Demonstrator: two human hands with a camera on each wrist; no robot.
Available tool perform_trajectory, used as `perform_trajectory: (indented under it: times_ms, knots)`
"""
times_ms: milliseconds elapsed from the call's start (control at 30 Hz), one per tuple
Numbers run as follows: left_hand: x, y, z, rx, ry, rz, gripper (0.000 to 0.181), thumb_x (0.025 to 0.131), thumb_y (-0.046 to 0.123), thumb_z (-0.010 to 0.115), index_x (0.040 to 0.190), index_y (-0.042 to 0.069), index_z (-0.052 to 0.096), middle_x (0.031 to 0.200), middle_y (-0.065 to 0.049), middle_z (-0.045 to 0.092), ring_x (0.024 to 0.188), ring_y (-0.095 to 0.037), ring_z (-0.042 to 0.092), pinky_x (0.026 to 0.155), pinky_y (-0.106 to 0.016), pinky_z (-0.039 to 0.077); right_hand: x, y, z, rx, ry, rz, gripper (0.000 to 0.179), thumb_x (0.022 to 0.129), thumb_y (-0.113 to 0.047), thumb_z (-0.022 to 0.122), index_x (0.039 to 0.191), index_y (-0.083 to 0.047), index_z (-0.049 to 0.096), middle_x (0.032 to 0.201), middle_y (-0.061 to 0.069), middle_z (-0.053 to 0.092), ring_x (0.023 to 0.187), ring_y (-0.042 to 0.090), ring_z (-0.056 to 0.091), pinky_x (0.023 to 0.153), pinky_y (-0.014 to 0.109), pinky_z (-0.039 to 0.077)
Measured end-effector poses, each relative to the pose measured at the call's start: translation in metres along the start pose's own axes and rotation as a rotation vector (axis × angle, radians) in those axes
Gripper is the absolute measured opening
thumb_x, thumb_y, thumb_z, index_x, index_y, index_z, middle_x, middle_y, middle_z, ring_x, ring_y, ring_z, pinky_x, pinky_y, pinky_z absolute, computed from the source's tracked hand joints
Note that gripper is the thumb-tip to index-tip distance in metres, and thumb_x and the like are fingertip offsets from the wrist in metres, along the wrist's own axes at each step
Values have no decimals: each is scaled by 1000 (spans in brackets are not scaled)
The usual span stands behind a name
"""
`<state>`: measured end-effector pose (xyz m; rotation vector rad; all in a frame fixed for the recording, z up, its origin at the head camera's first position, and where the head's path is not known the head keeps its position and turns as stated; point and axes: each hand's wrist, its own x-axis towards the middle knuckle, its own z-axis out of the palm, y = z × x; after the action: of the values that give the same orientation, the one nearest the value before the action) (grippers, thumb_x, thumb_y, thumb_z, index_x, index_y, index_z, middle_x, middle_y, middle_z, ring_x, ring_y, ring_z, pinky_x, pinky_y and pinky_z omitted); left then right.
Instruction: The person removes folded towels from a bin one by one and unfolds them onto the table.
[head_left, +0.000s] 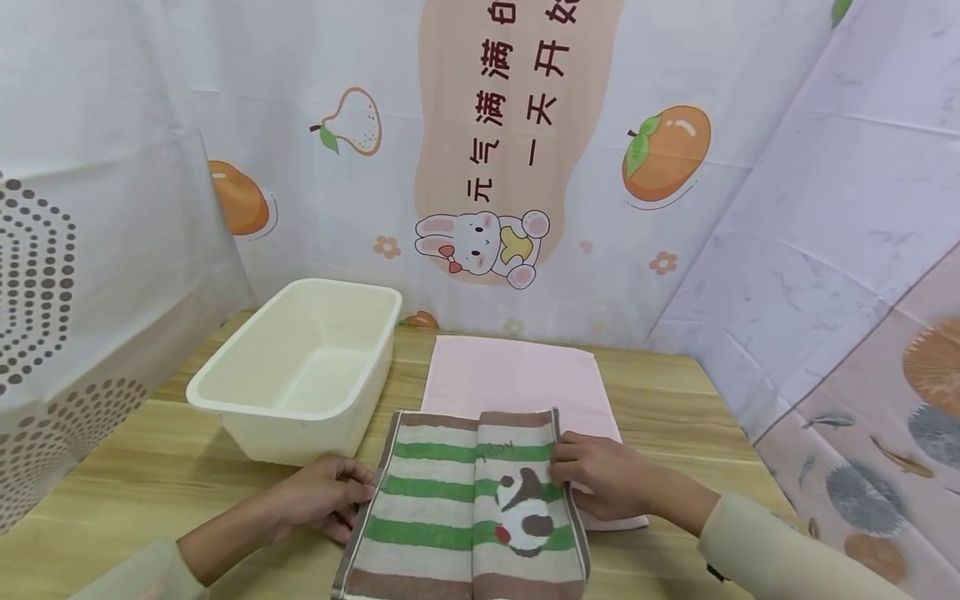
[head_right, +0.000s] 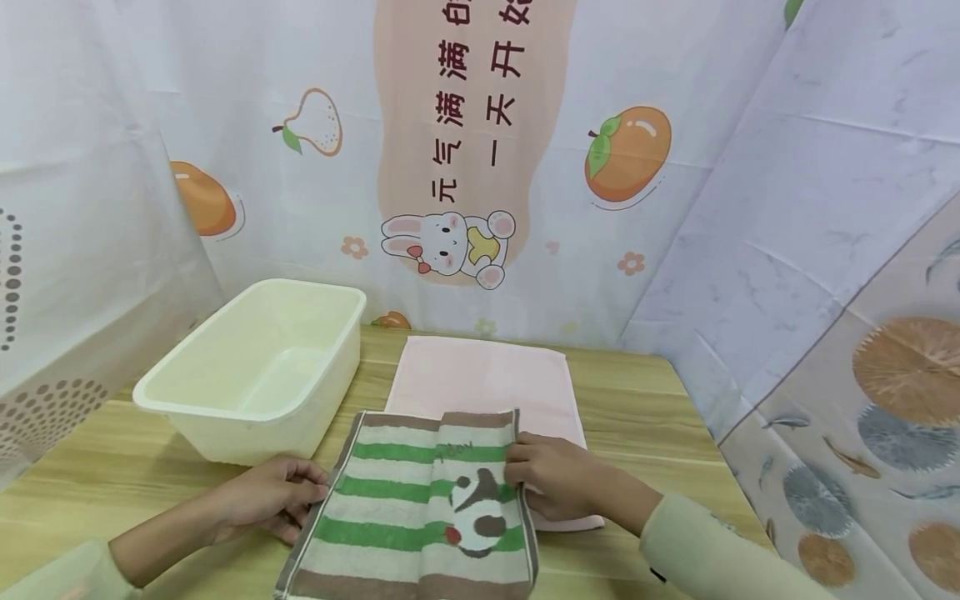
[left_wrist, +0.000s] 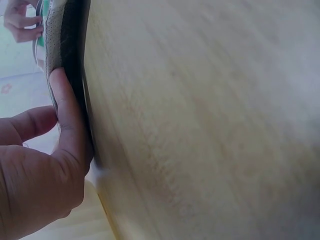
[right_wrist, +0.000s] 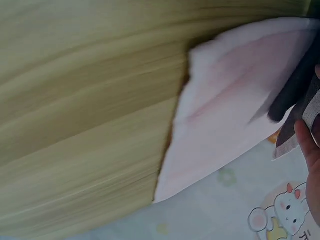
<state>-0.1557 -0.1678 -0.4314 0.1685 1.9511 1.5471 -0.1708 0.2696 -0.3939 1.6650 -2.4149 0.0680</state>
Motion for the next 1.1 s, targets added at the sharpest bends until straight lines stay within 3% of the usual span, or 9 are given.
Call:
perform_trajectory:
  times_ms: [533, 1100]
  knots:
    - [0, 2, 1, -8, 0, 0, 25, 101, 12, 61, 118, -6, 59, 88, -13, 65, 73, -21, 65, 63, -35, 61, -97, 11, -15, 16, 17, 122, 37, 68, 9, 68, 83, -24, 60, 89, -15, 54, 84, 3, 46, 67, 18, 43]
    - [-1, 2, 2, -25, -11, 15, 23, 102, 11, 60, 116, -6, 58, 89, -12, 65, 72, -20, 65, 62, -34, 60, -156, 12, -25, -41, 24, 205, 41, 62, 8, 63, 79, -29, 56, 88, -20, 50, 80, 0, 42, 65, 12, 33]
